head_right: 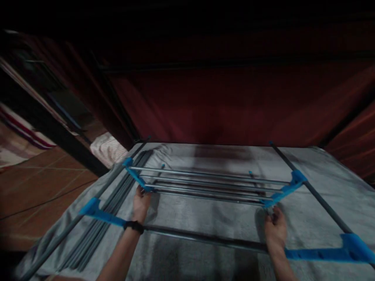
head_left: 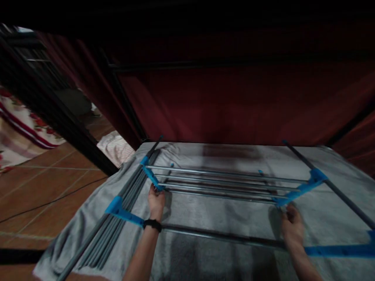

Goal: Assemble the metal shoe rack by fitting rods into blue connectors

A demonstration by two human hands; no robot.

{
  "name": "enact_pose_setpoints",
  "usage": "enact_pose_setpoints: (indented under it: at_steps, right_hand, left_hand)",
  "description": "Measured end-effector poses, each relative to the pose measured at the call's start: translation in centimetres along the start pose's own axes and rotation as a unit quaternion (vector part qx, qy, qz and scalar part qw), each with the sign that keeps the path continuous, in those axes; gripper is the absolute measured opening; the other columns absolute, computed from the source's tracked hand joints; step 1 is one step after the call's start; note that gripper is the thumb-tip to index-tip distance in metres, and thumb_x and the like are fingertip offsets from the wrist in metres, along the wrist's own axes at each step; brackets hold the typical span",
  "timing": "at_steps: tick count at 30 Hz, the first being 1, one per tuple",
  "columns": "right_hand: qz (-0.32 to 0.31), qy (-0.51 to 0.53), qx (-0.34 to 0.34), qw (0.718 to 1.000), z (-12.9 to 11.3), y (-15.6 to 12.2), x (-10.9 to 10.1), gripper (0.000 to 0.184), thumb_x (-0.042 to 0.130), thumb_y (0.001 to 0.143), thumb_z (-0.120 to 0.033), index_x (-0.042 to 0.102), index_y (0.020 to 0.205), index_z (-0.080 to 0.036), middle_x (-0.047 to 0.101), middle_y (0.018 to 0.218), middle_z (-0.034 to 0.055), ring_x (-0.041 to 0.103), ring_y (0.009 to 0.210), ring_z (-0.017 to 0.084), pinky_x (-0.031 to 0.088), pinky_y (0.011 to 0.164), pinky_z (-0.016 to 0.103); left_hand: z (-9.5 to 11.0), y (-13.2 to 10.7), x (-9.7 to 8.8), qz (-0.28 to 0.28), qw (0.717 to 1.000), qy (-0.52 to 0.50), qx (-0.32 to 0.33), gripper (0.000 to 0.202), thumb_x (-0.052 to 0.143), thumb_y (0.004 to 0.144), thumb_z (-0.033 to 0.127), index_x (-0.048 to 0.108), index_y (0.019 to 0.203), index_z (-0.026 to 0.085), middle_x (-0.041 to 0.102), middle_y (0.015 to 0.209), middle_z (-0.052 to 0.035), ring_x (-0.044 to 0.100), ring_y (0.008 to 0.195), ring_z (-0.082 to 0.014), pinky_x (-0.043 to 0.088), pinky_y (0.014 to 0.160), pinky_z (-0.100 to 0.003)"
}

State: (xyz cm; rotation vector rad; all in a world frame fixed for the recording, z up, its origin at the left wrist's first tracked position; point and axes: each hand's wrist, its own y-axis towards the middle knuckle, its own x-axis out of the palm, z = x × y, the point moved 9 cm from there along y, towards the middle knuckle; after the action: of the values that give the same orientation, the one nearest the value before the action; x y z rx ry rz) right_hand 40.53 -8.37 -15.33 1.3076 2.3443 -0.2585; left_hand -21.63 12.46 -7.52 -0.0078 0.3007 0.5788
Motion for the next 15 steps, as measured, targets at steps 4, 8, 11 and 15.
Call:
enact_pose_setpoints:
  at_steps: [4,8,11,15]
  right_hand:
    - [-0.035,-0.054,-0.224,0.973,-6.4,-5.7,0.9,0.041,0.045,0.096,-0.043,0.063,0.125,-0.020,0.068,0.125,0.0186,0.066,0.120,0.039,0.053,0.105,0.059]
    - [-0.099,-0.032,-0.449,0.887,-15.9,-12.4,4.4,0.034,0.045,0.103,-0.026,0.064,0.131,-0.027,0.068,0.134,0.0088,0.066,0.124,0.027,0.052,0.108,0.046]
    - [-0.089,-0.071,-0.548,0.829,-21.5,-14.6,7.6,0.041,0.042,0.104,-0.019,0.060,0.141,-0.026,0.065,0.144,0.0096,0.063,0.129,0.026,0.049,0.110,0.046]
    - [-0.062,-0.191,-0.585,0.786,-25.5,-14.2,11.8,0.039,0.043,0.107,-0.020,0.062,0.141,-0.020,0.072,0.130,0.0133,0.065,0.120,0.029,0.045,0.109,0.050]
  left_hand:
    - [1.0,0.2,-0.6,0.054,0.993,-0.071,0.074,0.059,0.065,0.078,0.015,0.060,0.136,0.026,0.068,0.144,-0.0090,0.062,0.137,-0.0242,0.047,0.119,-0.040]
    - [2.9,1.2,-0.5,0.065,0.978,-0.140,0.137,0.053,0.067,0.084,0.024,0.063,0.136,0.022,0.069,0.141,-0.0117,0.064,0.134,-0.0259,0.045,0.122,-0.043]
    - [3.2,2.4,0.0,0.047,0.981,-0.135,0.134,0.038,0.067,0.083,0.026,0.069,0.120,0.020,0.076,0.122,-0.0114,0.070,0.119,-0.0269,0.051,0.115,-0.044]
    - [3.6,3.1,-0.2,0.040,0.980,-0.132,0.142,0.032,0.068,0.083,0.032,0.071,0.112,0.019,0.077,0.115,-0.0118,0.071,0.114,-0.0283,0.053,0.111,-0.045]
